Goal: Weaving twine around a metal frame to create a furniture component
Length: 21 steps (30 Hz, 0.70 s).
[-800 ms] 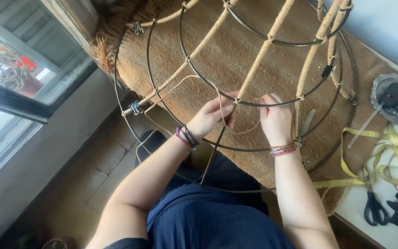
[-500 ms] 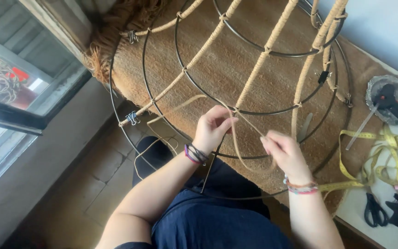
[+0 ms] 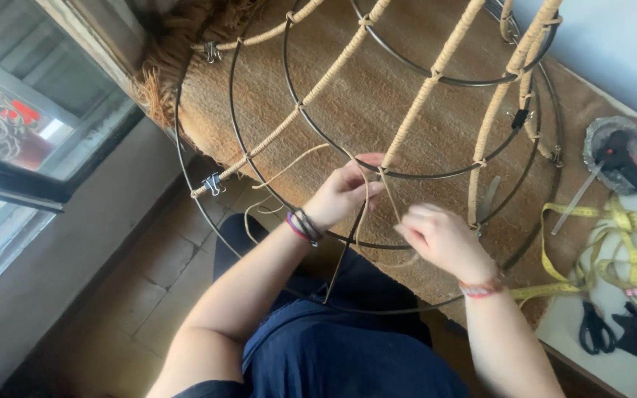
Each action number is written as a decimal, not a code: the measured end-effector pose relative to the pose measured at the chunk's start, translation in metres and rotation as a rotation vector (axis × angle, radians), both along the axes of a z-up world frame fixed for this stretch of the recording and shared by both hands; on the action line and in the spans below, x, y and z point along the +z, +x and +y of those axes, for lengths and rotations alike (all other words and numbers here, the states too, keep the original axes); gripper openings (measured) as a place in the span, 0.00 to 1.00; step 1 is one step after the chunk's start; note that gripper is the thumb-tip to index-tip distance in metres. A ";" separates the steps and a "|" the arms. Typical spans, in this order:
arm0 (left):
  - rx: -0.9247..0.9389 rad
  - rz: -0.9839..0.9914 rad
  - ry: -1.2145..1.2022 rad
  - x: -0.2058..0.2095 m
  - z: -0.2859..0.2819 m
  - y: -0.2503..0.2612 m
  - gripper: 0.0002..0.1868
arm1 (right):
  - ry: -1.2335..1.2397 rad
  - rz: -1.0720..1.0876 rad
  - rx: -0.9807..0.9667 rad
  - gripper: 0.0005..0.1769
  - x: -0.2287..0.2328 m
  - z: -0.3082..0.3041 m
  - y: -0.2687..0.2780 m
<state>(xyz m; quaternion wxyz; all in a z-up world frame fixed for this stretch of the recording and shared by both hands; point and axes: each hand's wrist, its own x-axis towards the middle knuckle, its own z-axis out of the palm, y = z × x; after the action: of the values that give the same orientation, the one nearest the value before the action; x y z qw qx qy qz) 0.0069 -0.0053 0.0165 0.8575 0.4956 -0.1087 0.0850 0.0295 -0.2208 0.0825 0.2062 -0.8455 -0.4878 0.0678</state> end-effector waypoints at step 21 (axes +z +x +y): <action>0.460 0.236 0.813 -0.013 0.024 0.014 0.08 | 0.118 0.456 -0.441 0.09 -0.016 -0.004 -0.002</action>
<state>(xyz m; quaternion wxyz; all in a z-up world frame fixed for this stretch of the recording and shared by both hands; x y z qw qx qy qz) 0.0211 0.0182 0.0030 0.5595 0.8082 0.0773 0.1663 0.0279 -0.2247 0.0665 0.3684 -0.8805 -0.2372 0.1809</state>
